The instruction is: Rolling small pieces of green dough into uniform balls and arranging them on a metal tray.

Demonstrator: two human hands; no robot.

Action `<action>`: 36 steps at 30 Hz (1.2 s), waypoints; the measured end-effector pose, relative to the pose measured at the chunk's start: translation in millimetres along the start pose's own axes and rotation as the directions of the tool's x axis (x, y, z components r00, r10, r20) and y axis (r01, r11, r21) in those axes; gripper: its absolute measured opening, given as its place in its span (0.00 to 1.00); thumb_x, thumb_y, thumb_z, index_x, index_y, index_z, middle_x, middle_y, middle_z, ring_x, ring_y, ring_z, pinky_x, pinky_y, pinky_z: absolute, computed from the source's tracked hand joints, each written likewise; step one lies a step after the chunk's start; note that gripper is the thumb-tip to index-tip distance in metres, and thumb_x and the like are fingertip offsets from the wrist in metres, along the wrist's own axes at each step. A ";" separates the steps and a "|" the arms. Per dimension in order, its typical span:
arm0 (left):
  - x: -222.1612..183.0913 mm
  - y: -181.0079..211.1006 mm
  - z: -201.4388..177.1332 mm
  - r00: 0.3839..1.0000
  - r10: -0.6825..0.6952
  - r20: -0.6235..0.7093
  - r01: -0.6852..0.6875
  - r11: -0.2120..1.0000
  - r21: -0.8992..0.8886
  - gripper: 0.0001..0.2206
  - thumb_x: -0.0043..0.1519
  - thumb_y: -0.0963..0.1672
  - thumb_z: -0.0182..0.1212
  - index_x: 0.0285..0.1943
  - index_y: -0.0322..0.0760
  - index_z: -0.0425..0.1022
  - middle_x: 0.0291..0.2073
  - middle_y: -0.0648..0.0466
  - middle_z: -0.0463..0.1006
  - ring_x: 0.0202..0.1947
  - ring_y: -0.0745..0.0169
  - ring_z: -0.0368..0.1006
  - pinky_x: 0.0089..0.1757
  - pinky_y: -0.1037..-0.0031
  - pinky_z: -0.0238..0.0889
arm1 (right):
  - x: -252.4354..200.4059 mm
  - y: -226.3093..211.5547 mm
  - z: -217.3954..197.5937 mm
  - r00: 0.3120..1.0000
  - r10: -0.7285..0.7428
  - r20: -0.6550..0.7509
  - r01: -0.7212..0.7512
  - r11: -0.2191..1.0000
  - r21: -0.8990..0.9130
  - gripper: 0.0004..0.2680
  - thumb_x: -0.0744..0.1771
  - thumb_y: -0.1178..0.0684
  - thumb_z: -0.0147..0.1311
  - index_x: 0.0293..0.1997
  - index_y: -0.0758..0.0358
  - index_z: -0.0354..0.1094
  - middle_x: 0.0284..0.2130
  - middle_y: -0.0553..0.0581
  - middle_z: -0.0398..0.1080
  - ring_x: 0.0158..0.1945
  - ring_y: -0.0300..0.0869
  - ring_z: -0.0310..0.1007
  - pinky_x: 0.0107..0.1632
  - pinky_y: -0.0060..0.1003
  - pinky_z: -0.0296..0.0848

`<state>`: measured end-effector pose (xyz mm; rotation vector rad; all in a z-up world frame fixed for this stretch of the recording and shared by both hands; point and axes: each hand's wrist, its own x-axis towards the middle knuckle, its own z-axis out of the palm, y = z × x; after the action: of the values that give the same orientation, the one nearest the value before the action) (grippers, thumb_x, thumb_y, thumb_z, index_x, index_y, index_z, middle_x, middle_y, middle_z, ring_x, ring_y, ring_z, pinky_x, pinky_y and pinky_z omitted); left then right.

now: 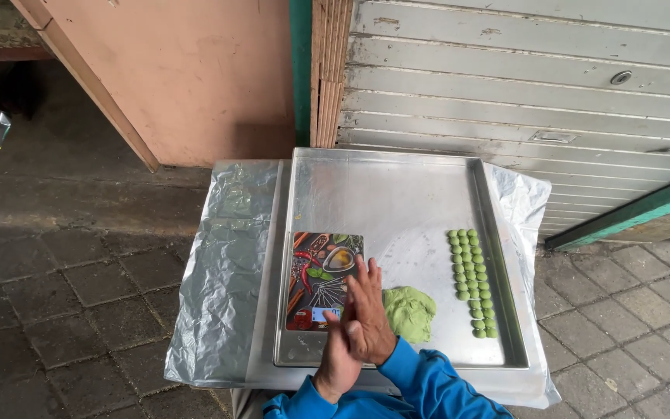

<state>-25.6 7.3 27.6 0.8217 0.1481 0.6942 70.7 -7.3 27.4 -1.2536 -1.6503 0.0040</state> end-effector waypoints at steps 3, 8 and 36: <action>7.8 14.1 4.6 0.999 -0.029 -0.025 0.022 0.971 -0.238 0.40 0.64 0.65 0.30 0.83 0.54 0.38 0.82 0.53 0.37 0.81 0.50 0.31 0.73 0.54 0.30 | -12.9 -2.6 -1.2 0.994 0.103 0.023 -0.101 0.994 -0.050 0.24 0.76 0.32 0.21 0.83 0.51 0.36 0.81 0.64 0.30 0.84 0.62 0.20 0.81 0.67 0.20; 23.8 20.6 4.8 0.987 0.025 -0.156 -0.003 0.990 0.141 0.41 0.60 0.67 0.25 0.82 0.60 0.33 0.83 0.60 0.32 0.82 0.56 0.24 0.73 0.55 0.21 | 3.7 -63.7 -9.7 0.981 0.125 0.150 -0.161 0.953 0.255 0.26 0.77 0.27 0.21 0.83 0.49 0.34 0.81 0.67 0.27 0.84 0.64 0.20 0.81 0.72 0.23; 11.1 -15.5 6.5 0.989 -0.148 -0.027 0.138 0.965 -0.223 0.37 0.63 0.66 0.31 0.82 0.64 0.40 0.83 0.60 0.31 0.81 0.52 0.27 0.72 0.50 0.33 | -24.6 14.2 -18.2 0.991 0.082 -0.105 -0.079 0.996 0.039 0.23 0.77 0.36 0.23 0.84 0.52 0.32 0.81 0.60 0.28 0.85 0.61 0.22 0.84 0.66 0.20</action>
<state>-6.6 2.7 22.5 0.5766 0.1651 0.5805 92.0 -28.0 11.4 -1.2718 -1.5016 0.0152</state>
